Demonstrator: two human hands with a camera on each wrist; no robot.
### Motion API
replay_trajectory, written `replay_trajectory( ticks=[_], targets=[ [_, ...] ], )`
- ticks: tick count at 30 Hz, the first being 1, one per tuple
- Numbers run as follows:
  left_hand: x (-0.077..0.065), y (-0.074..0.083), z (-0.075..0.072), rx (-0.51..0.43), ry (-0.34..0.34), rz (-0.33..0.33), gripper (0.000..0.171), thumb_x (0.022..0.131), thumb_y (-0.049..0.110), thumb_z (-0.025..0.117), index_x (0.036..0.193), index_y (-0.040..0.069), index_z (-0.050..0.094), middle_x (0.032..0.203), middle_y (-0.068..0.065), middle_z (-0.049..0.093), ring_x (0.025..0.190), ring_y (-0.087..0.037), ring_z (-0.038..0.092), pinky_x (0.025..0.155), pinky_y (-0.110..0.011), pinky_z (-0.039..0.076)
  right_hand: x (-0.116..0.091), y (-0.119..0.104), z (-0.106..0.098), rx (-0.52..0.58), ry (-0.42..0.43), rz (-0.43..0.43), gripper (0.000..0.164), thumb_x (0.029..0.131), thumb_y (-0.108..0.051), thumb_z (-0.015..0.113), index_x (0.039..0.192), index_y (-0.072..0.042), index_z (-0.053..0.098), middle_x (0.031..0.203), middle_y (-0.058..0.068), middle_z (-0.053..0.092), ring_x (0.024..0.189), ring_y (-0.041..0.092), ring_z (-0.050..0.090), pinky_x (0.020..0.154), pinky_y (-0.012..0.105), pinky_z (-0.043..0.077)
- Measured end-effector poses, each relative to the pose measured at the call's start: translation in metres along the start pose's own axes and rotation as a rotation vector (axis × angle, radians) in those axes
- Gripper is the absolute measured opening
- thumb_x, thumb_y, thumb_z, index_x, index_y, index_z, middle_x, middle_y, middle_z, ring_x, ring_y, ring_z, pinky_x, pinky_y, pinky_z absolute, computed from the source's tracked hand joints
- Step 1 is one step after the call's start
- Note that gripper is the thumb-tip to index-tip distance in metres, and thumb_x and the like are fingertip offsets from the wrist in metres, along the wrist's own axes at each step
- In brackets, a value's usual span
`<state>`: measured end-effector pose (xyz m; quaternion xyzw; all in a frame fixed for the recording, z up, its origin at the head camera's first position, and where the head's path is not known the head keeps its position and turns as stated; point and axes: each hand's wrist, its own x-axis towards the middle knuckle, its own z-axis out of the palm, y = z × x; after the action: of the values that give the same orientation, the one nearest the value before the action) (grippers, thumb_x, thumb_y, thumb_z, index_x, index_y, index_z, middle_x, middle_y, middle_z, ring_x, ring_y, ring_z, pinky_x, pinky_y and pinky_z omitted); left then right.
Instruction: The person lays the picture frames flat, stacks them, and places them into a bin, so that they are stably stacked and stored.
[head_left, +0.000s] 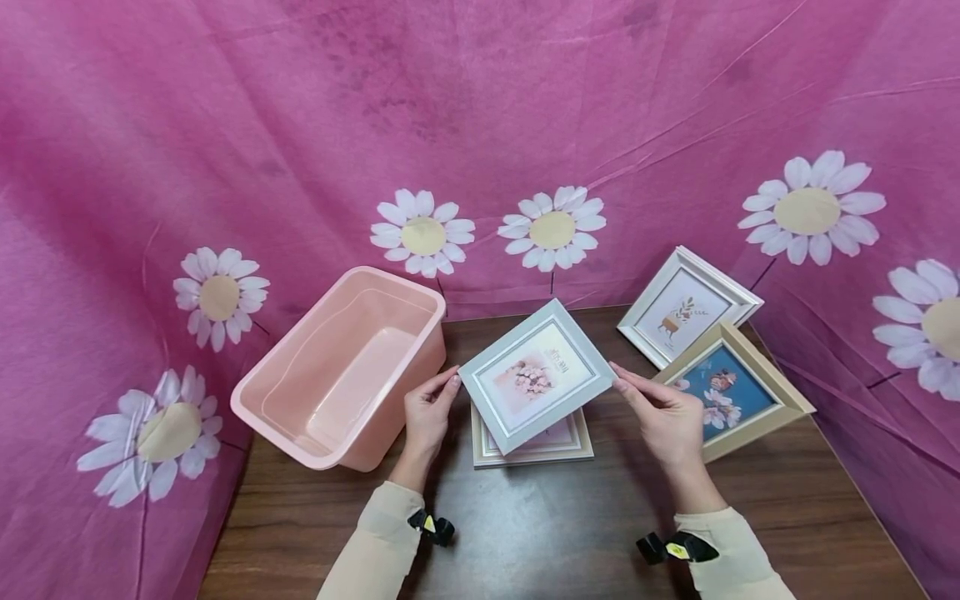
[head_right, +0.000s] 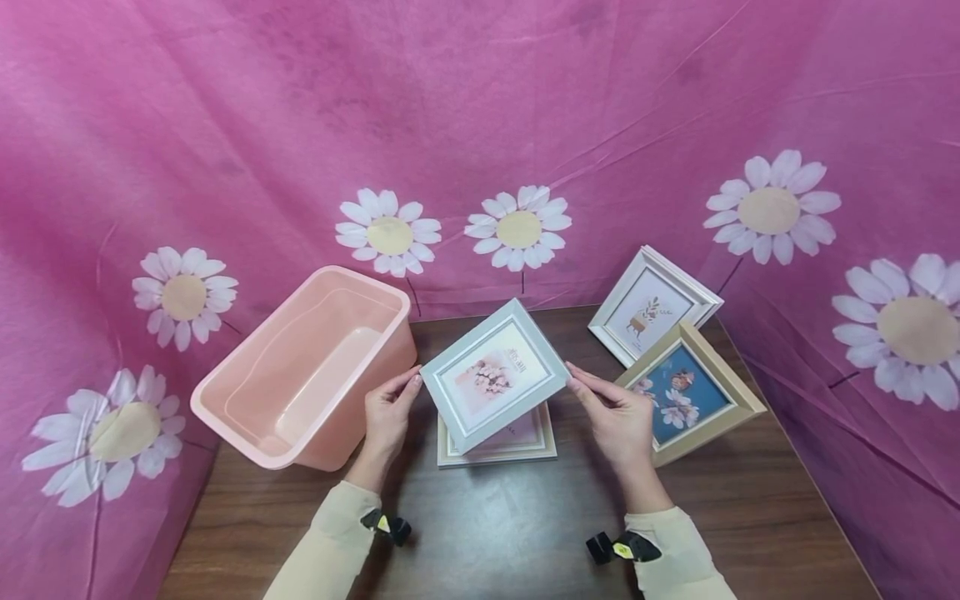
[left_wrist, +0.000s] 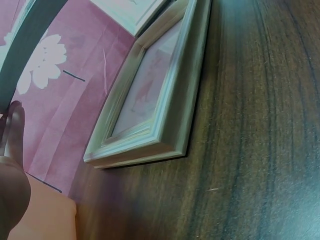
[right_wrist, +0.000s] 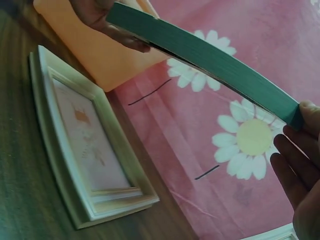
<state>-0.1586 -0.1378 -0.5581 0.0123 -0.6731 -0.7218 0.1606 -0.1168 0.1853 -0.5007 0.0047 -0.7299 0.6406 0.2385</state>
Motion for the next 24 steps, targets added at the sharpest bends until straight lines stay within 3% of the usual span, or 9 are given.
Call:
replay_trajectory(
  ticks=[6,12,15,22,24],
  targets=[
    [0.001,0.001,-0.001,-0.009,-0.039,-0.02,0.027,0.096,-0.008,0.074,0.122,-0.014,0.074,0.126,-0.035,0.072,0.101,0.003,0.071,0.088,-0.013,0.058,-0.01,0.008,0.002,-0.064,0.019,-0.006,0.022,0.09,0.01,0.081,0.108,-0.001,0.085,0.111,0.011,0.082,0.097,-0.007,0.076,0.081,0.008,0.057],
    [0.002,0.002,-0.003,0.005,-0.091,-0.034,0.033,0.098,-0.008,0.07,0.13,-0.015,0.07,0.137,-0.036,0.067,0.116,0.004,0.067,0.098,-0.012,0.055,-0.026,0.013,0.007,-0.103,0.038,0.052,0.02,0.091,0.005,0.082,0.109,-0.002,0.085,0.112,0.013,0.082,0.098,-0.009,0.075,0.081,0.008,0.058],
    [0.004,0.001,-0.004,0.026,-0.106,-0.025,0.033,0.099,-0.007,0.069,0.132,-0.014,0.069,0.14,-0.033,0.067,0.127,-0.006,0.067,0.104,-0.013,0.053,-0.034,0.017,0.011,-0.083,0.044,0.087,0.018,0.092,0.006,0.08,0.11,0.002,0.084,0.113,0.017,0.081,0.1,-0.008,0.076,0.084,0.009,0.059],
    [0.007,-0.001,-0.006,0.118,-0.138,-0.007,0.036,0.102,-0.004,0.067,0.136,-0.013,0.066,0.142,-0.029,0.068,0.137,-0.023,0.064,0.107,-0.012,0.049,-0.045,0.024,0.016,-0.064,0.065,0.173,0.018,0.094,0.003,0.08,0.111,0.007,0.081,0.113,0.003,0.082,0.103,-0.009,0.074,0.087,0.007,0.056],
    [0.007,-0.002,-0.006,0.151,-0.144,0.001,0.036,0.103,-0.002,0.067,0.137,-0.011,0.067,0.142,-0.027,0.068,0.139,-0.034,0.062,0.109,-0.012,0.047,-0.048,0.026,0.017,-0.08,0.07,0.185,0.017,0.093,0.003,0.081,0.11,0.004,0.083,0.115,0.009,0.081,0.102,-0.009,0.074,0.087,0.007,0.056]
  ],
)
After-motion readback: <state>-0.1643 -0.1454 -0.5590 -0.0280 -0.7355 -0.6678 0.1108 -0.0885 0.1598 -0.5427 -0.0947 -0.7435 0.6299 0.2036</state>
